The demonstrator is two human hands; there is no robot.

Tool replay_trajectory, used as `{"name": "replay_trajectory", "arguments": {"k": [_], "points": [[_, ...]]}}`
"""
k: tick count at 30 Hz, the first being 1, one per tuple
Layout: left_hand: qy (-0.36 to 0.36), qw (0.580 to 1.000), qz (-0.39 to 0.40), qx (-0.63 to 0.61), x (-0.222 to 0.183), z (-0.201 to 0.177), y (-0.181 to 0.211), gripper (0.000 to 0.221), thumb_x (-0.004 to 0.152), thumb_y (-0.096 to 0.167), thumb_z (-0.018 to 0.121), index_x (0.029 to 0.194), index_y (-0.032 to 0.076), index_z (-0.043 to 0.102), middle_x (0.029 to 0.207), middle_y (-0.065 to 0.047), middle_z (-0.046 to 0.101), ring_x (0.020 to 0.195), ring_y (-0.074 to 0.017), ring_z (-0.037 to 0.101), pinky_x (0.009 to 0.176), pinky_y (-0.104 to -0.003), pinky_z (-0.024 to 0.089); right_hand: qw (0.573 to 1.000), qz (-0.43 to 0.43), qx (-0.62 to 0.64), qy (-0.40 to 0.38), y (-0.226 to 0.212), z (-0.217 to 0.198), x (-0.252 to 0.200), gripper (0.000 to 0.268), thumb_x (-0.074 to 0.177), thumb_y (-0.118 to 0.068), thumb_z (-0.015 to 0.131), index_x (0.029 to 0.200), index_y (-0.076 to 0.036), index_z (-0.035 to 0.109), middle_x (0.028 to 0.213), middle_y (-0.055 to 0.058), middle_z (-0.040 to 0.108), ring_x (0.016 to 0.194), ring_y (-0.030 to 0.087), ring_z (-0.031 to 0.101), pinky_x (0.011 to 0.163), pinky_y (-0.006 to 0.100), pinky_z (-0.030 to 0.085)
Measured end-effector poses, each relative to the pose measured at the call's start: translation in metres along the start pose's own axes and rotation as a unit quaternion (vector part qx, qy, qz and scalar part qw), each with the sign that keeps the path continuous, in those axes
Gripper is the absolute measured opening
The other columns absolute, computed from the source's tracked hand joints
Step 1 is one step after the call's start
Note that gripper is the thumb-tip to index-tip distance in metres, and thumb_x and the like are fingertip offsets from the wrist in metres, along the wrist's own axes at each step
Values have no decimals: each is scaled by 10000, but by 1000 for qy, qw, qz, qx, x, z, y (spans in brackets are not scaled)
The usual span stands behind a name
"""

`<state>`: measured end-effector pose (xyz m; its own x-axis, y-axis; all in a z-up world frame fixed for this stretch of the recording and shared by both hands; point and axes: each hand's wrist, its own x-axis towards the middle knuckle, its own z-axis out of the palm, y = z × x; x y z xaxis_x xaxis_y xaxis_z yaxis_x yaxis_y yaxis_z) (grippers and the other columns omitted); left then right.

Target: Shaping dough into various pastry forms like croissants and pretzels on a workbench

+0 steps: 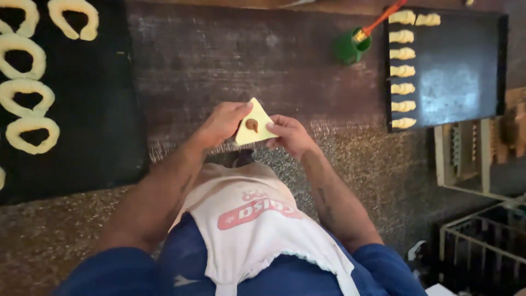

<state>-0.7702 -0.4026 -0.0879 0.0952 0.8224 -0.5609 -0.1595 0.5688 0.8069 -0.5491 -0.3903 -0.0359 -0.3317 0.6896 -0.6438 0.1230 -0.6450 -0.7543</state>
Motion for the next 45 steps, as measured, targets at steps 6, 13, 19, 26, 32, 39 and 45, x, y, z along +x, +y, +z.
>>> {"name": "replay_trajectory", "arguments": {"k": [6,13,19,26,32,39,45], "points": [[41,998,19,45,-17,25,25,347,945,503,717,823,188,798,652,27,700,608,-106,653,541,-269,523,996,-10,83,-18,10,-5,0,192,928,-157,754,990,-13,643,756,182,722,610,265,763,517,356,643],[83,981,-10,175,13,30,42,336,915,535,726,919,214,824,724,-50,741,685,-181,717,583,-340,542,998,-13,43,-34,11,-32,27,232,935,-231,752,915,-16,665,527,140,611,409,192,639,372,256,502],[46,945,67,317,43,-10,104,320,969,389,683,1023,96,801,859,-133,742,826,-313,691,692,-421,516,1000,16,22,6,15,-47,11,245,935,-251,749,1013,-23,711,488,78,530,361,127,524,341,206,366],[-171,764,58,620,138,-18,116,480,943,600,537,1031,222,821,1050,-64,802,1104,-363,717,945,-519,562,838,-111,-534,-38,-36,2,34,324,891,-445,679,1092,-202,752,925,156,765,957,409,737,809,526,593],[-216,799,112,551,110,-43,125,480,929,420,548,1261,112,709,1252,-195,729,1229,-467,625,1062,-606,480,755,-321,-571,28,-88,9,115,507,832,-330,781,1285,-144,649,1028,156,706,1040,410,689,885,527,570],[-24,768,135,626,109,-70,76,412,911,306,650,1310,409,665,1162,12,760,1164,-273,699,961,-463,578,714,-357,-603,-7,-83,3,142,297,866,-274,697,1137,-155,731,826,151,758,857,395,738,749,524,579],[34,713,296,635,123,-63,53,220,943,227,583,1046,344,738,950,-2,730,970,-268,718,857,-415,616,694,-407,-594,-23,-79,-7,174,315,907,-259,678,1183,-109,694,1018,158,698,993,402,695,839,519,561]]}}
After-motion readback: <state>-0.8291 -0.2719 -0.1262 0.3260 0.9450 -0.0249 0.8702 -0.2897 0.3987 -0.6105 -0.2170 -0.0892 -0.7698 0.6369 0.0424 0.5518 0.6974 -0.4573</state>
